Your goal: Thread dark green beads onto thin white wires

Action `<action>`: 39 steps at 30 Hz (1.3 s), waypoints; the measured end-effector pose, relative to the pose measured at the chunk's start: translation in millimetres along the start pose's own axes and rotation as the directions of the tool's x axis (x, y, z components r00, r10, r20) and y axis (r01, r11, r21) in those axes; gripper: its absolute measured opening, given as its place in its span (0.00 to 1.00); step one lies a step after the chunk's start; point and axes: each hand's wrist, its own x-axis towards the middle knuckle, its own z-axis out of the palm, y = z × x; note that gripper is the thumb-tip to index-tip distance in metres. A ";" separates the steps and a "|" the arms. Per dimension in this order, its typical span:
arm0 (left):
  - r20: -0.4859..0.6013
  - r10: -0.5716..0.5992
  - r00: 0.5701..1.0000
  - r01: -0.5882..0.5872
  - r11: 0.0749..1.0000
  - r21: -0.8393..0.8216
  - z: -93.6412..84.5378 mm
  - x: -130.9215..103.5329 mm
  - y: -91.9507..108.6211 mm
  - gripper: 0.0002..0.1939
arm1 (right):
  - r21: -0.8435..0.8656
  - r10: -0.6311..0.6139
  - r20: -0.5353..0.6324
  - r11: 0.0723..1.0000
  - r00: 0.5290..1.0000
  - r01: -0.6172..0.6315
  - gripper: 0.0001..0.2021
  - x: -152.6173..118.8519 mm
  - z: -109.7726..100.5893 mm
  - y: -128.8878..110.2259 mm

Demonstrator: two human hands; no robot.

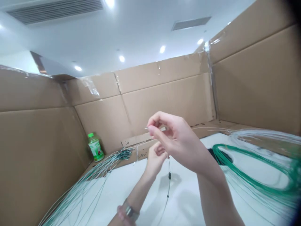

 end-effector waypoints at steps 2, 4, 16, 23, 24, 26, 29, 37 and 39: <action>-0.077 0.075 0.994 -0.081 0.994 -0.074 -15.4 -10.6 30.5 0.14 | -0.013 -0.035 -0.047 0.999 0.998 0.034 0.05 -0.1 5.4 -2.3; -0.183 0.179 0.967 -0.215 0.956 -0.201 -29.4 -25.1 59.5 0.11 | -0.028 -0.095 -0.097 0.995 0.991 0.093 0.03 -1.3 12.1 -5.8; -0.247 0.463 0.851 -0.518 0.818 -0.251 -46.7 -58.7 106.8 0.09 | -0.101 -0.300 -0.177 0.953 0.937 0.286 0.09 -15.7 55.6 -25.5; -0.282 0.547 0.788 -0.583 0.810 -0.061 -52.6 -57.3 106.4 0.10 | -0.112 -0.319 -0.163 0.946 0.934 0.303 0.08 -10.4 60.7 -22.0; -0.289 0.547 0.786 -0.582 0.812 -0.048 -52.7 -57.0 106.1 0.10 | -0.120 -0.325 -0.156 0.943 0.933 0.309 0.08 -9.9 60.9 -21.9; -0.294 0.547 0.784 -0.581 0.813 -0.038 -52.3 -56.7 105.4 0.10 | -0.142 -0.341 -0.147 0.936 0.928 0.322 0.08 -9.0 61.2 -21.8; -0.283 0.556 0.782 -0.588 0.808 -0.041 -51.2 -56.8 105.0 0.10 | -0.186 -0.372 -0.139 0.920 0.918 0.345 0.08 -8.3 61.5 -21.1; -0.299 0.600 0.742 -0.628 0.778 0.001 -49.3 -58.2 105.8 0.11 | -0.374 -0.470 -0.116 0.836 0.875 0.400 0.11 -10.5 61.1 -23.4; -0.310 0.638 0.705 -0.649 0.756 0.081 -49.1 -59.8 106.1 0.12 | -0.380 -0.467 -0.108 0.835 0.878 0.398 0.11 -11.2 60.7 -23.8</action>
